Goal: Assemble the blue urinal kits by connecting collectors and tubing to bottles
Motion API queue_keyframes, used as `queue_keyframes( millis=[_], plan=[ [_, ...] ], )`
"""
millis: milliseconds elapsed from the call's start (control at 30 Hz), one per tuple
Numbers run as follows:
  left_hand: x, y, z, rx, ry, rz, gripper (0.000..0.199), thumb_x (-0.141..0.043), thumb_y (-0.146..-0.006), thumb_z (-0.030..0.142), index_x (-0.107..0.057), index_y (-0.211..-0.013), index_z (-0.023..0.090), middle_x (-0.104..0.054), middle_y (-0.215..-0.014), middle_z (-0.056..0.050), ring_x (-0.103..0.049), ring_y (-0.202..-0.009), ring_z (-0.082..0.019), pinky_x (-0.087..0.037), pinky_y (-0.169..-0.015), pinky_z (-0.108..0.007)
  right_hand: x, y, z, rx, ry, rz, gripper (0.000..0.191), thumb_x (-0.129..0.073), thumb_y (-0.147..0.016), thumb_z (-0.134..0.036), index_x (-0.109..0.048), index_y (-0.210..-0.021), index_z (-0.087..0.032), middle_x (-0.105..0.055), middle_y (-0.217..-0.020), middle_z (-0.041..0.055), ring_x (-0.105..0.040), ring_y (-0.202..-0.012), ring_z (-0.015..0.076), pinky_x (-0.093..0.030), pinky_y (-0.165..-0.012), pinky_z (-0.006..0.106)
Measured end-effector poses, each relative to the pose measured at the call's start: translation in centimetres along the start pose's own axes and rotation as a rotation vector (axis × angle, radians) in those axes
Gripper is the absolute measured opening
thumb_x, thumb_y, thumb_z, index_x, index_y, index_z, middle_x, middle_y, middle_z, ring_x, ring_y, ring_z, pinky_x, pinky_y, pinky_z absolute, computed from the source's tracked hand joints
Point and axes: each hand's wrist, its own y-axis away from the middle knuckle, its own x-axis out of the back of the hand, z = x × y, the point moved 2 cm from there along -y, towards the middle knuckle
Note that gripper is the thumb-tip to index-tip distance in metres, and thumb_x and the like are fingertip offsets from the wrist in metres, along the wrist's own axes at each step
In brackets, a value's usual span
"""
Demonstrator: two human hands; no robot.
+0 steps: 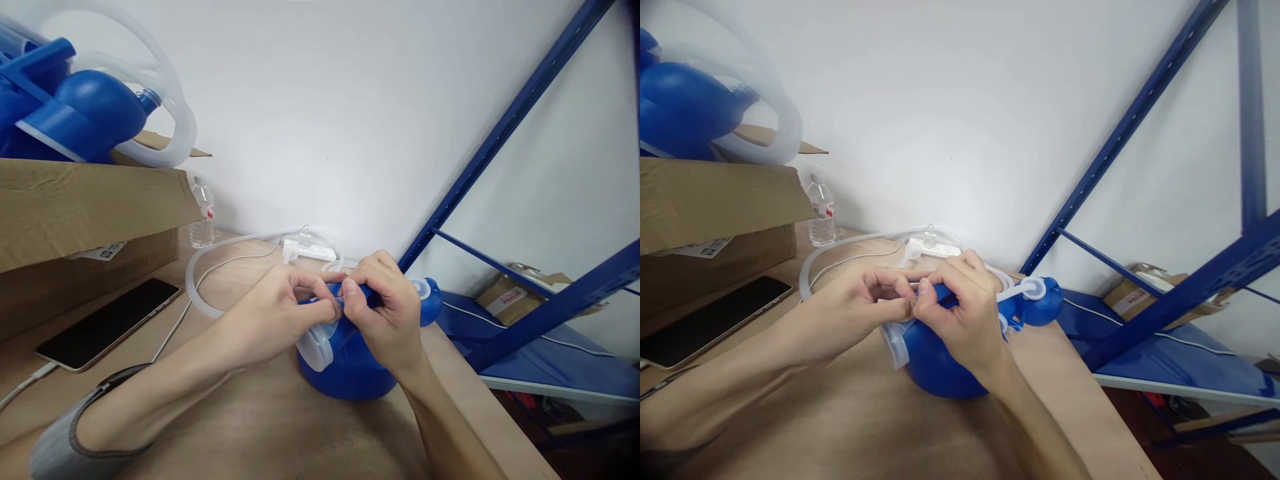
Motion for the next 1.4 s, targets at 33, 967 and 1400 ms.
queue_keyframes(
  millis=[33,967,1400],
  plan=[
    [0.0,0.0,0.0,0.004,0.006,0.014,0.015,-0.073,-0.075,0.024,-0.067,-0.062,0.019,-0.081,-0.104,-0.007,-0.073,-0.100,-0.024,-0.056,-0.089,-0.036,0.0,0.0,0.0,0.005,-0.001,-0.001,0.026,-0.056,-0.092,-0.015,-0.054,-0.068,-0.024,-0.056,-0.060,-0.0034,-0.048,-0.062,0.0162,-0.041,-0.065,0.035],
    [1.4,0.0,0.7,-0.063,-0.012,-0.060,0.016,-0.074,-0.074,0.020,-0.074,-0.059,0.023,-0.080,-0.116,-0.003,-0.070,-0.116,-0.025,-0.056,-0.104,-0.040,2.1,-0.4,0.9,-0.006,-0.127,-0.548,0.017,-0.063,-0.103,-0.024,-0.063,-0.119,-0.029,-0.070,-0.107,0.0039,-0.063,-0.102,0.0225,-0.052,-0.087,0.038],
    [1.5,0.5,1.1,-0.023,-0.079,-0.027,0.015,-0.074,-0.079,0.026,-0.078,-0.065,0.023,-0.079,-0.094,-0.003,-0.071,-0.097,-0.023,-0.058,-0.083,-0.033,1.2,0.2,0.6,0.100,-0.010,-0.411,0.040,-0.055,-0.106,-0.047,-0.057,-0.139,-0.025,-0.062,-0.104,0.0065,-0.057,-0.095,0.0240,-0.050,-0.081,0.039]
  ],
)
